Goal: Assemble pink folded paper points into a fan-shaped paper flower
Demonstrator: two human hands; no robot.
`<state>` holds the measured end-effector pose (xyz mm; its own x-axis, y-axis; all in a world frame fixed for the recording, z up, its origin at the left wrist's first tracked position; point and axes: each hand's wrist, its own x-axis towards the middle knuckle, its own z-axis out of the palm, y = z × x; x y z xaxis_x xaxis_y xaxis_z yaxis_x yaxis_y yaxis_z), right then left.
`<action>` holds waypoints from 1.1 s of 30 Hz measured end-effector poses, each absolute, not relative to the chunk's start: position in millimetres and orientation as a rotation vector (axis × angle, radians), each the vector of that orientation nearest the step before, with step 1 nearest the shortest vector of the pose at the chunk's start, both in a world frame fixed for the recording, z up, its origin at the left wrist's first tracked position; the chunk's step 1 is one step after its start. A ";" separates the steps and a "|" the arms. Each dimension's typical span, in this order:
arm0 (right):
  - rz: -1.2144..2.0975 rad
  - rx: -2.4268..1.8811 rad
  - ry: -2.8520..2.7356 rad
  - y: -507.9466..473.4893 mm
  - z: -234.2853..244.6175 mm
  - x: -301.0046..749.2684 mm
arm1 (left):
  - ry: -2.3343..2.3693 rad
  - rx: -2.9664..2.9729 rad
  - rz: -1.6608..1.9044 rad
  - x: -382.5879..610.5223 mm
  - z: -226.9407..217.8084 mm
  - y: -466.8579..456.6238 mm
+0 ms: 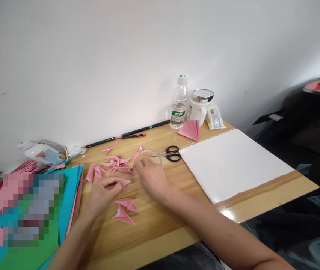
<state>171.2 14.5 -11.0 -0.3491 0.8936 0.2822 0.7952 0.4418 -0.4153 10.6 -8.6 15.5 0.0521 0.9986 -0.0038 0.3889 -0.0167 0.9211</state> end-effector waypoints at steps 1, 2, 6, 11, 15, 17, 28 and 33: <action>0.271 -1.468 -2.156 15.6 -10.5 172.0 | 1.446 1.509 0.948 8.8 15.9 -7.6; 0.293 -1.465 -2.104 15.8 -9.7 172.3 | 1.460 1.469 0.990 6.5 15.3 -6.0; 0.616 -1.041 -2.257 7.5 -4.5 169.1 | 1.626 1.376 1.172 -2.6 5.5 2.3; 0.866 -0.848 -2.295 -1.9 -3.1 167.3 | 1.699 1.369 1.247 -4.9 -3.0 5.5; 1.055 -0.811 -2.277 0.3 -7.2 167.7 | 1.769 1.380 1.274 -5.6 -5.3 4.6; 1.110 -0.758 -2.250 3.4 -9.5 167.8 | 1.784 1.423 1.304 -6.8 -7.0 5.0; 1.160 -0.742 -2.282 4.6 -6.0 171.5 | 1.894 1.588 1.368 -3.2 2.1 -0.7; 1.128 -0.757 -2.337 4.3 -14.2 169.0 | 1.853 1.566 1.309 -0.1 -1.1 -2.4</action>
<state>169.0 4.3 -14.2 -0.7559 0.6385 0.1449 0.2838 0.5190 -0.8063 -0.1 -2.4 -1.1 -0.3050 0.9142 0.2669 0.5574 -0.0559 0.8284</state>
